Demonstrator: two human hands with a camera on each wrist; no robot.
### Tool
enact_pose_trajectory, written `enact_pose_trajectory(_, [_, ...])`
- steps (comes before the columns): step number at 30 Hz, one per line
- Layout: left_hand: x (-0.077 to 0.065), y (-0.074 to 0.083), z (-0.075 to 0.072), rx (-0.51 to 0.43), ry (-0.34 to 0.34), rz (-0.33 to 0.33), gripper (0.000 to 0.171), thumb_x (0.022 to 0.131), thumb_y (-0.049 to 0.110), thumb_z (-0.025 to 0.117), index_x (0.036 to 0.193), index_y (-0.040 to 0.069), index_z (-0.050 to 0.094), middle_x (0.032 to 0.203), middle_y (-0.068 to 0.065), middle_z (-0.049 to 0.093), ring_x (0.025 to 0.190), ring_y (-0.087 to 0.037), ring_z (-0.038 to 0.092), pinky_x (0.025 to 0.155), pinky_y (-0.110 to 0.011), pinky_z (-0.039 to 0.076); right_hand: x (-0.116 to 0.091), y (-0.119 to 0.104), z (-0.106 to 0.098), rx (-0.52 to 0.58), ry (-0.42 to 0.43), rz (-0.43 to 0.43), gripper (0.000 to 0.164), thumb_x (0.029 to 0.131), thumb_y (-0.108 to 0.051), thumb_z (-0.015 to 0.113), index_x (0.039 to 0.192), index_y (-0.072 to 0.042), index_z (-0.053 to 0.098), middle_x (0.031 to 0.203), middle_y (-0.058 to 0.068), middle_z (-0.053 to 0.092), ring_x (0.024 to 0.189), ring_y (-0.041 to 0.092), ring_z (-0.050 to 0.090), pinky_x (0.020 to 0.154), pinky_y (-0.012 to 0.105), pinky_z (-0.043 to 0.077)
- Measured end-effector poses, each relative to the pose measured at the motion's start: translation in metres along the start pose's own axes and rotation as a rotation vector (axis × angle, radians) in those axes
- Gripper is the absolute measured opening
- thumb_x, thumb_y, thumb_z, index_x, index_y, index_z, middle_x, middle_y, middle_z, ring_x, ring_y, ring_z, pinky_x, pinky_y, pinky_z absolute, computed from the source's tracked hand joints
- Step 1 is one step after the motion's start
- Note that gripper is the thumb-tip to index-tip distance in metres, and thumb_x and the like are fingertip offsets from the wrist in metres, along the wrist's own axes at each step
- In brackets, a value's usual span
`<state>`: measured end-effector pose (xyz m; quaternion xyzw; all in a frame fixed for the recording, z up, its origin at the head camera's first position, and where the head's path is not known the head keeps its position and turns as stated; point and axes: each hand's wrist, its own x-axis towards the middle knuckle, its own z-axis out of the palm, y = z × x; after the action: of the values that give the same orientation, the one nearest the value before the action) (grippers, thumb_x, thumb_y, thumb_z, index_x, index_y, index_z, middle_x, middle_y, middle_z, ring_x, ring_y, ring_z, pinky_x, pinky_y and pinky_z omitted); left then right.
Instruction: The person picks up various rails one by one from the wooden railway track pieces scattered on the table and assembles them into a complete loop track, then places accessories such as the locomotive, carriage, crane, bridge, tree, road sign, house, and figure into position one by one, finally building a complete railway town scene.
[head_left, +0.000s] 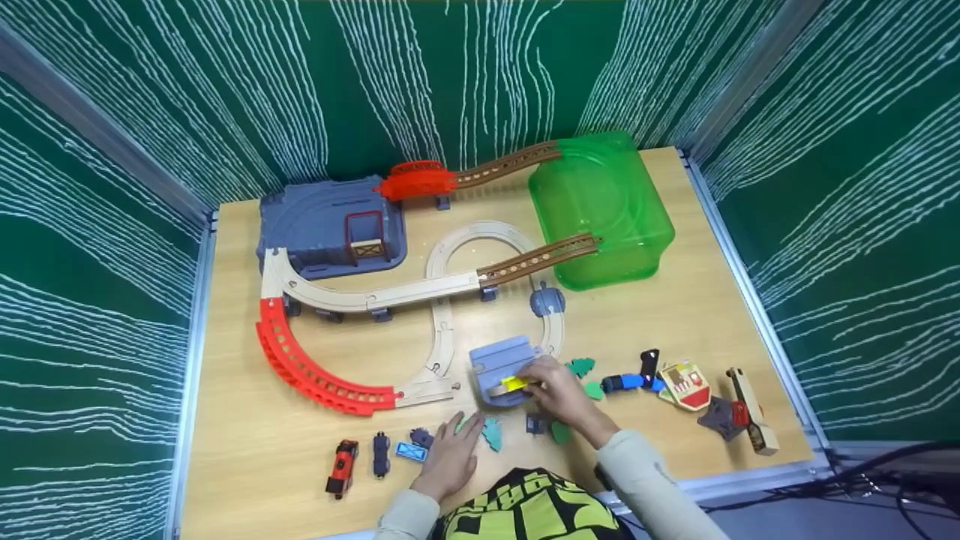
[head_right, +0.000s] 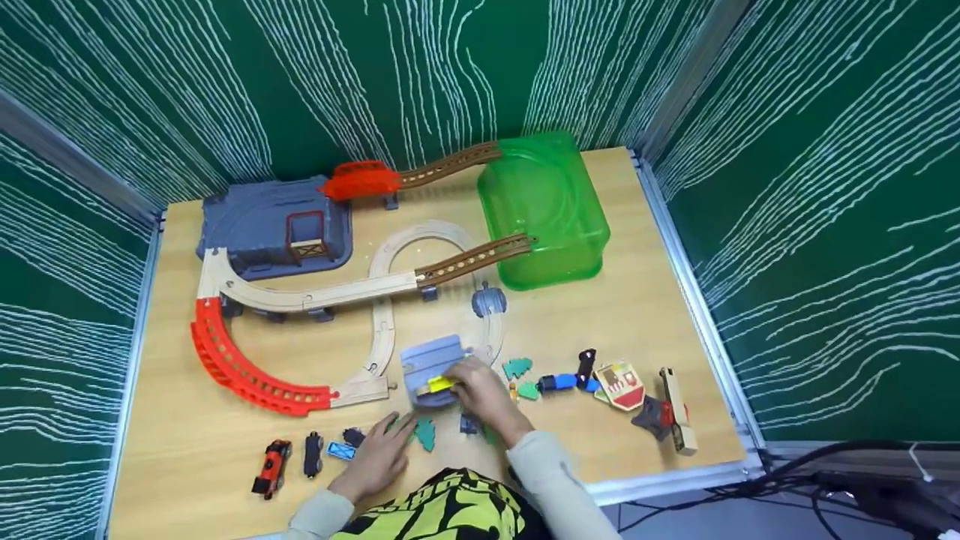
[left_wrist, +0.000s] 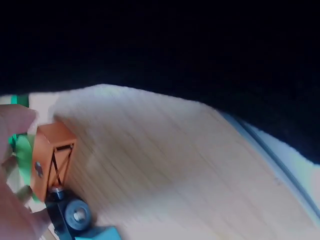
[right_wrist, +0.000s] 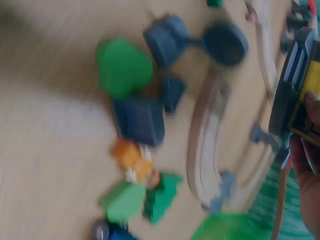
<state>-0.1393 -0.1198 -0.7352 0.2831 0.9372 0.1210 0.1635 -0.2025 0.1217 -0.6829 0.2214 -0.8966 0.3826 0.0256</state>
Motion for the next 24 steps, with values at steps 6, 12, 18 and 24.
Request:
enact_pose_trajectory(6, [0.006,-0.023,-0.019,-0.169,0.150,-0.089,0.046,0.084,0.012,0.052,0.128,0.003,0.042,0.134,-0.013,0.037,0.123,-0.030,0.032,0.101,-0.046,0.024,0.005,0.000,0.031,-0.047,-0.112,0.100,0.023,0.071,0.001,0.067,0.092,-0.010,0.066,0.092,0.000,0.063,0.088,0.013,0.055,0.078,0.026,0.047])
enact_pose_trajectory(12, [0.020,-0.044,-0.035,-0.140,0.226,-0.120,0.047,0.082,0.009,0.053,0.127,-0.001,0.042,0.131,-0.016,0.041,0.120,-0.032,0.035,0.101,-0.044,0.026,0.007,-0.001,0.052,-0.078,-0.116,0.080,0.023,0.070,0.004,0.064,0.089,-0.008,0.066,0.089,0.001,0.063,0.086,0.015,0.056,0.078,0.028,0.047])
enact_pose_trajectory(18, [0.032,-0.044,-0.037,-0.150,0.110,-0.163,0.048,0.088,0.010,0.043,0.134,0.005,0.033,0.138,-0.010,0.032,0.127,-0.027,0.028,0.103,-0.043,0.022,0.002,-0.002,0.065,-0.102,-0.128,0.089,0.023,0.070,0.003,0.063,0.088,-0.010,0.067,0.086,-0.001,0.063,0.083,0.014,0.056,0.076,0.026,0.048])
enact_pose_trajectory(24, [0.039,-0.037,-0.038,-0.152,0.042,-0.170,0.049,0.088,0.009,0.044,0.135,0.005,0.031,0.141,-0.009,0.027,0.129,-0.026,0.024,0.103,-0.045,0.021,0.000,0.000,0.067,-0.129,-0.156,0.096,0.026,0.069,0.005,0.063,0.089,-0.011,0.067,0.087,-0.001,0.064,0.083,0.013,0.057,0.077,0.025,0.047])
